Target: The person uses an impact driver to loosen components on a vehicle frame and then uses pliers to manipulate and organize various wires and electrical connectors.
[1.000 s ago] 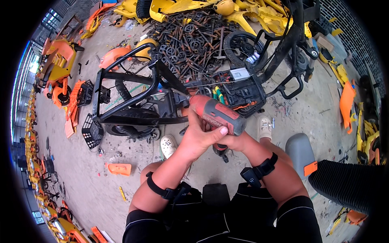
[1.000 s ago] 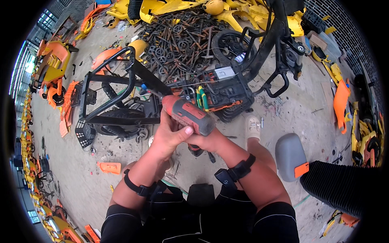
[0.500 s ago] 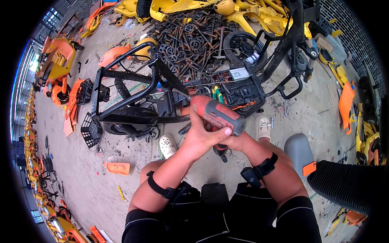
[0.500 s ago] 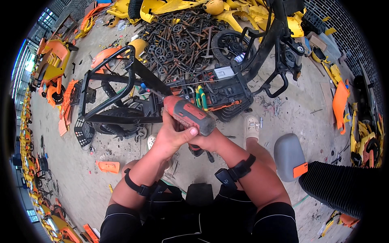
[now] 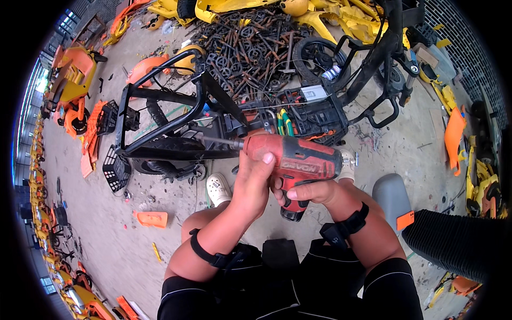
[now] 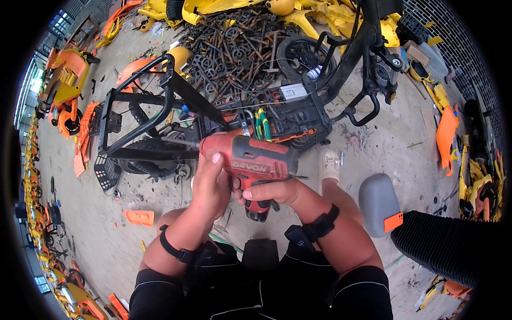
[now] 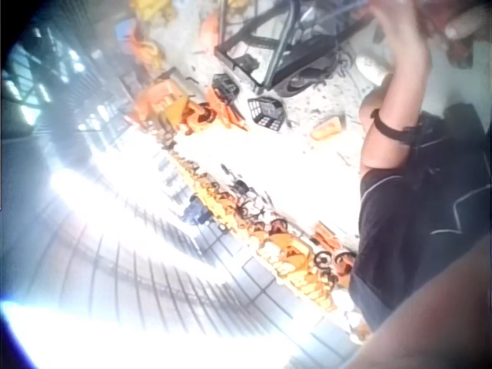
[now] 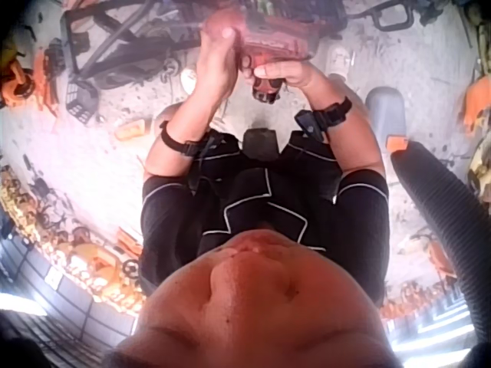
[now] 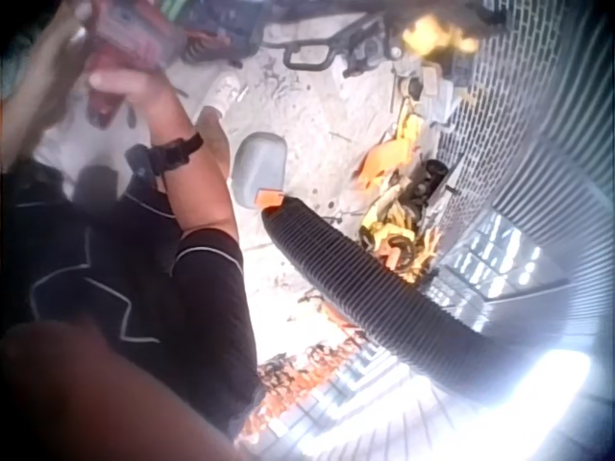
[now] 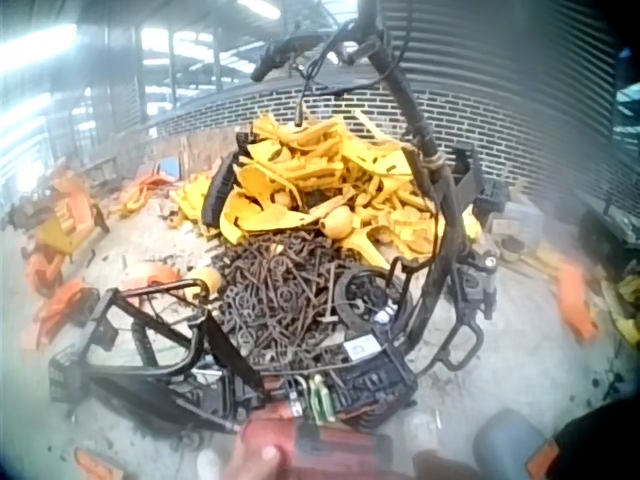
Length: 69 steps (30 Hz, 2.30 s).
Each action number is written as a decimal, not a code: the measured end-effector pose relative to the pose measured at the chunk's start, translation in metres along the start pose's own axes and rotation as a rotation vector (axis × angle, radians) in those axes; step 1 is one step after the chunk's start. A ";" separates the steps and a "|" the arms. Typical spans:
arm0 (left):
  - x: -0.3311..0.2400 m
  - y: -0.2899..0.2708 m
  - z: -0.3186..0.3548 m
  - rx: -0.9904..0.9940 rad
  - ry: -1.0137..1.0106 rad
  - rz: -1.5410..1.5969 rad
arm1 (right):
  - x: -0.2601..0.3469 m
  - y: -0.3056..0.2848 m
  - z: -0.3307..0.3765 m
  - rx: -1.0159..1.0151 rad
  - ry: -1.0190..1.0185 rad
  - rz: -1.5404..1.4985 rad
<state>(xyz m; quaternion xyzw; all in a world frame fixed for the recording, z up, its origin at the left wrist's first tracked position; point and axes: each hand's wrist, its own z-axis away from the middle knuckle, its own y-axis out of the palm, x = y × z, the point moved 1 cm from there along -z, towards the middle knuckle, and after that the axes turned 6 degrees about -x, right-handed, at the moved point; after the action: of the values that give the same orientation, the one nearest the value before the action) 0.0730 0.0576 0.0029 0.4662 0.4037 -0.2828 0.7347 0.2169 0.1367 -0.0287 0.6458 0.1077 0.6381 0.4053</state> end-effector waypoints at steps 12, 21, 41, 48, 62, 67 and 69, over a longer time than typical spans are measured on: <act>-0.005 0.003 0.002 -0.029 -0.031 -0.154 | 0.005 0.004 -0.004 0.017 -0.047 -0.030; -0.005 0.004 -0.001 -0.036 -0.044 -0.135 | -0.005 -0.006 -0.003 -0.054 -0.009 0.035; 0.000 -0.005 -0.019 -0.162 -0.083 -0.111 | -0.006 -0.012 -0.011 -0.183 0.074 -0.065; 0.010 -0.017 -0.025 -0.137 -0.060 -0.152 | -0.003 -0.016 -0.007 -0.181 0.093 -0.066; 0.007 -0.013 -0.035 -0.128 -0.228 -0.095 | -0.003 -0.011 -0.009 -0.196 0.031 -0.151; 0.012 -0.019 -0.038 -0.075 -0.258 -0.088 | -0.008 -0.013 -0.014 -0.191 0.054 -0.353; 0.015 -0.018 -0.039 -0.119 -0.260 -0.057 | -0.007 -0.011 -0.016 -0.268 0.053 -0.159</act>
<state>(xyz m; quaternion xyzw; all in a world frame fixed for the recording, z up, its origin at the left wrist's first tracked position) 0.0539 0.0855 -0.0274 0.3698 0.3342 -0.3371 0.7987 0.2053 0.1453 -0.0436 0.5583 0.0830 0.6294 0.5341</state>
